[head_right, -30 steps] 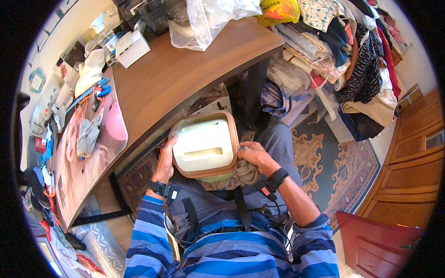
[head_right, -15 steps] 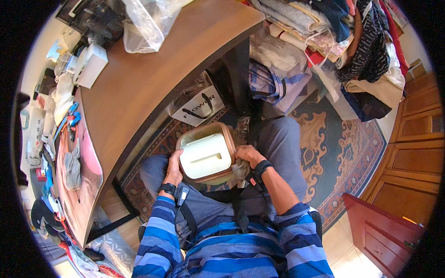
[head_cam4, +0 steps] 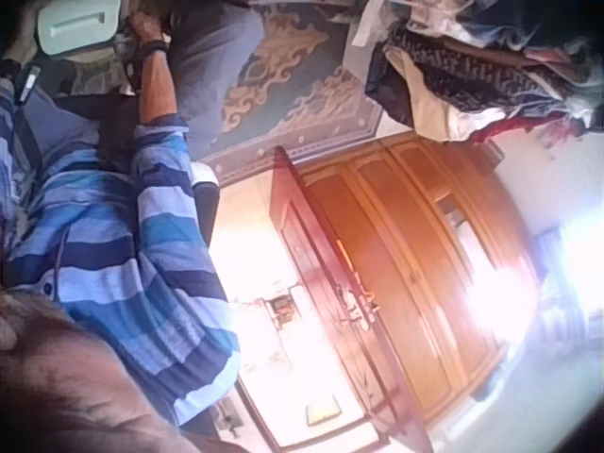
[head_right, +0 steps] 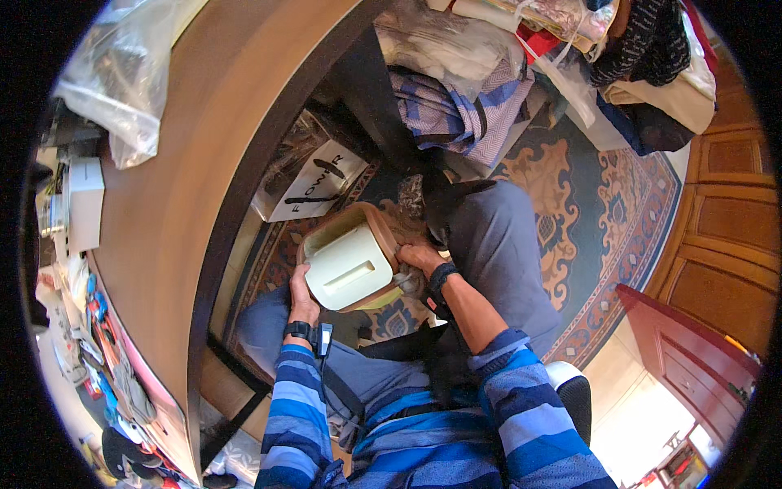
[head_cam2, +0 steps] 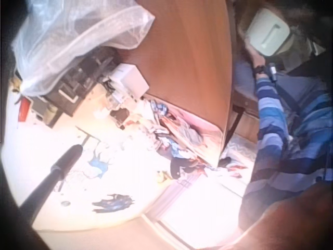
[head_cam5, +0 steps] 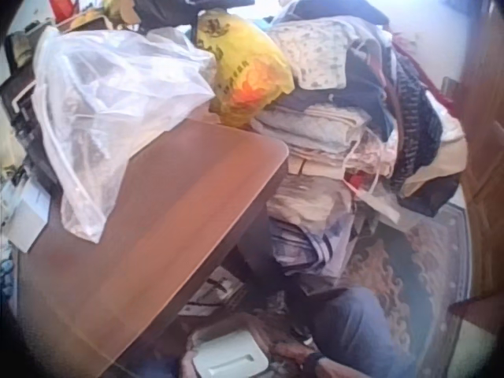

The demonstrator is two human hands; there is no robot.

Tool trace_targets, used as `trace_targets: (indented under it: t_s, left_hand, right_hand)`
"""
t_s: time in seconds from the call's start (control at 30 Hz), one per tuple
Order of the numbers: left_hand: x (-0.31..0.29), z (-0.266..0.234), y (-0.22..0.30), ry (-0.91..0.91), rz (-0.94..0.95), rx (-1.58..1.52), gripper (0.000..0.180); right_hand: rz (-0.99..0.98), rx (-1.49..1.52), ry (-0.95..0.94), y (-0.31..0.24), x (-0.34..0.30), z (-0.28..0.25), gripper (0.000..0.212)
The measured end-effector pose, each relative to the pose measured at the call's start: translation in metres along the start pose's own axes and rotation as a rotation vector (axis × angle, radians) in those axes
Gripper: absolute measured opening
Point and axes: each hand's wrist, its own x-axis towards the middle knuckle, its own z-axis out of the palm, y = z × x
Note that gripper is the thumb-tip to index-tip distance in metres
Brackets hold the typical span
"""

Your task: The person wipes a desk surface and a small white container with a cloth, then moves a fly swatter and a plastic bag on the desk. The person also wipes the desk edges and handles a small white object before placing it on the desk.

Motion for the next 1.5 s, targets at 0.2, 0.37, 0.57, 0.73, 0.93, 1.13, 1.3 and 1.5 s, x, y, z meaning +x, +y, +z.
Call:
trace_targets:
  t_s: [0.2,0.37,0.57,0.73,0.93,1.13,1.3,1.5]
  left_hand:
    - [0.015,0.004,0.013,-0.015,0.019,-0.132,0.055]
    - [0.017,0.000,0.016,-0.004,0.067,-0.144,0.053]
    - [0.033,0.001,0.023,-0.047,0.176,-0.104,0.054]
    - [0.041,0.014,0.014,0.093,0.025,0.104,0.085]
    - [0.030,0.020,0.016,0.112,0.081,0.285,0.098]
    - [0.036,0.008,0.019,0.114,0.235,0.391,0.096]
    - [0.012,0.003,0.028,0.047,0.363,0.383,0.087]
    - [-0.035,-0.005,0.059,0.004,0.609,0.641,0.069]
  right_hand:
    - [-0.074,-0.389,0.055,-0.050,0.019,0.013,0.029]
    - [-0.024,-0.352,0.112,-0.097,-0.001,0.013,0.054]
    - [-0.046,-0.261,0.229,-0.131,0.007,0.012,0.059]
    - [-0.010,-0.193,0.311,-0.133,0.017,0.014,0.065]
    - [0.010,-0.246,0.398,-0.136,0.005,0.010,0.064]
    - [-0.008,0.396,0.525,-0.187,-0.033,0.010,0.053]
    - [-0.296,0.912,0.317,-0.298,-0.100,-0.008,0.024]
    - [-1.058,0.630,0.331,-0.402,-0.164,-0.008,0.056]
